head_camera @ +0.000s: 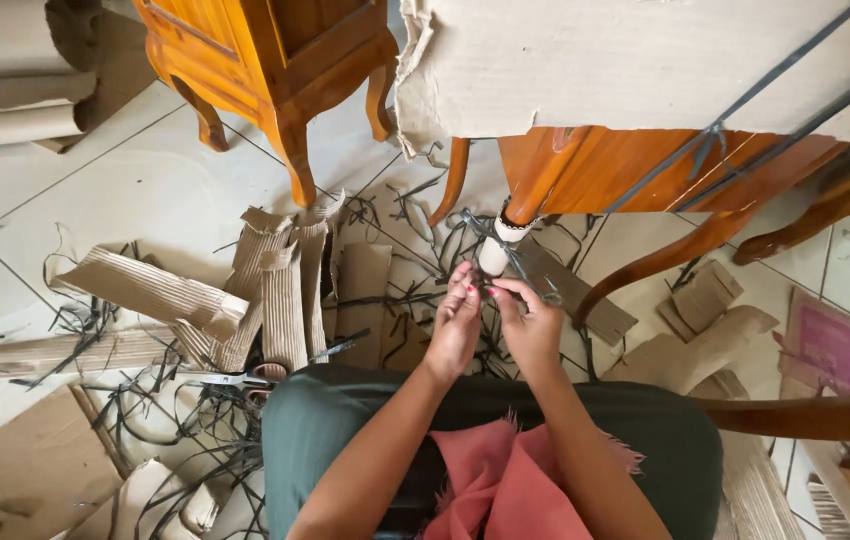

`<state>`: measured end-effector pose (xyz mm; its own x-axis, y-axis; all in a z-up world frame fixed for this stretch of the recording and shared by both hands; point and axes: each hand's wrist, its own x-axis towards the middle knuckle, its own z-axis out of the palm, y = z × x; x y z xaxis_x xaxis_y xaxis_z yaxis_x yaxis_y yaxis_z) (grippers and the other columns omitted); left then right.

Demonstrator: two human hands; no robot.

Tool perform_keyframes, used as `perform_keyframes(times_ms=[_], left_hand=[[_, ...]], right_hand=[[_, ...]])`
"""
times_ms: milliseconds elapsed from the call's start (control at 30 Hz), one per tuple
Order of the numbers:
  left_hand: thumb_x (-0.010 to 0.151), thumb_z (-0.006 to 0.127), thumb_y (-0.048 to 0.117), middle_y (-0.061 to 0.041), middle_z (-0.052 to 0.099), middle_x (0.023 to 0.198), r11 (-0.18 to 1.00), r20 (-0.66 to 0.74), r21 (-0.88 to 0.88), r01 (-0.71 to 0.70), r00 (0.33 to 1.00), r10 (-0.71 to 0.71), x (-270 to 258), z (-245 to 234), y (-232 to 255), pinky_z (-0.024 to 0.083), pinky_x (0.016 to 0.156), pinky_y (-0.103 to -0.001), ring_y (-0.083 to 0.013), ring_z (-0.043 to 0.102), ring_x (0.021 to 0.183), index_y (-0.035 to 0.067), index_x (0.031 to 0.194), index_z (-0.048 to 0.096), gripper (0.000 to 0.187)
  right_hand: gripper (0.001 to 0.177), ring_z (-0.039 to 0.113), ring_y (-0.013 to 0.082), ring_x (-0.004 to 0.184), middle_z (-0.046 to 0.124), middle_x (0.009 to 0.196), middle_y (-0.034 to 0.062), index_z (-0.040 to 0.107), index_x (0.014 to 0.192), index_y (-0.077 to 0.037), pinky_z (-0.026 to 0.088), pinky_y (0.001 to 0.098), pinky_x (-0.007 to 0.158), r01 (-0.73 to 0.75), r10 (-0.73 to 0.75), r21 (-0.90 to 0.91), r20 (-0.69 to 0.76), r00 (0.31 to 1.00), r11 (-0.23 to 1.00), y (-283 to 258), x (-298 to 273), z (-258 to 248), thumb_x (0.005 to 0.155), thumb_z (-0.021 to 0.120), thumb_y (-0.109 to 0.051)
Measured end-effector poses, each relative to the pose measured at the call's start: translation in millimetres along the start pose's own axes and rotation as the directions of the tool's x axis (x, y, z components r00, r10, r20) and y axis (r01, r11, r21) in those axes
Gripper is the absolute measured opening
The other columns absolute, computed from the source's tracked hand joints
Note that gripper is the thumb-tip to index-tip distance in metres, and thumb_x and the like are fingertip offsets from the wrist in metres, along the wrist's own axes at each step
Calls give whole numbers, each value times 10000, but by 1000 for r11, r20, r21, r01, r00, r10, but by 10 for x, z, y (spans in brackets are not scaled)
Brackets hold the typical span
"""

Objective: Wrapping a furniture leg with protective cardboard and securing it with plastic ties.

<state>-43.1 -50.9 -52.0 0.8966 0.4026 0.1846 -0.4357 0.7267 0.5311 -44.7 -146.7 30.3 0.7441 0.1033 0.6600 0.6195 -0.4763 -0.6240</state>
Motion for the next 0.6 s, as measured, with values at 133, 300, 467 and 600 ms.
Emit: perform_keyframes(times_ms=[133,300,467,600], left_hand=[[1059,557,220,-98,377,1593,998,118,-63,-7,993,15,-82,164,368,236,1247,-492,-296,334,1509,-28,1417,554,435],[1031,580,207,-205,779,978,998,-132,-15,56,990,-57,39,-168,714,519,1059,-473,-302,748,1055,34,1056,618,179],[1003,618,394,-134,780,1035,792,-172,571,217,975,-143,44,273,1009,584,956,-448,-229,746,1005,128,1085,666,282],[768,825,563,-61,740,1090,168,-5,986,24,993,-115,88,90,627,579,932,-453,-269,720,1054,174,1202,558,641]], right_hand=[[138,740,188,683,760,724,0,830,897,-208,582,292,707,45,-45,-1,-54,998,999,138,105,-21,820,875,-104],[64,739,289,718,725,744,78,808,899,-120,578,349,709,70,-68,47,-39,997,996,284,152,-127,869,863,-136],[76,729,285,715,711,728,66,812,879,-131,573,341,736,71,-70,29,-42,997,997,252,58,-57,841,878,-125],[90,729,268,715,716,715,37,808,859,-146,568,329,745,87,-86,27,-21,996,996,153,110,-48,824,882,-110]])
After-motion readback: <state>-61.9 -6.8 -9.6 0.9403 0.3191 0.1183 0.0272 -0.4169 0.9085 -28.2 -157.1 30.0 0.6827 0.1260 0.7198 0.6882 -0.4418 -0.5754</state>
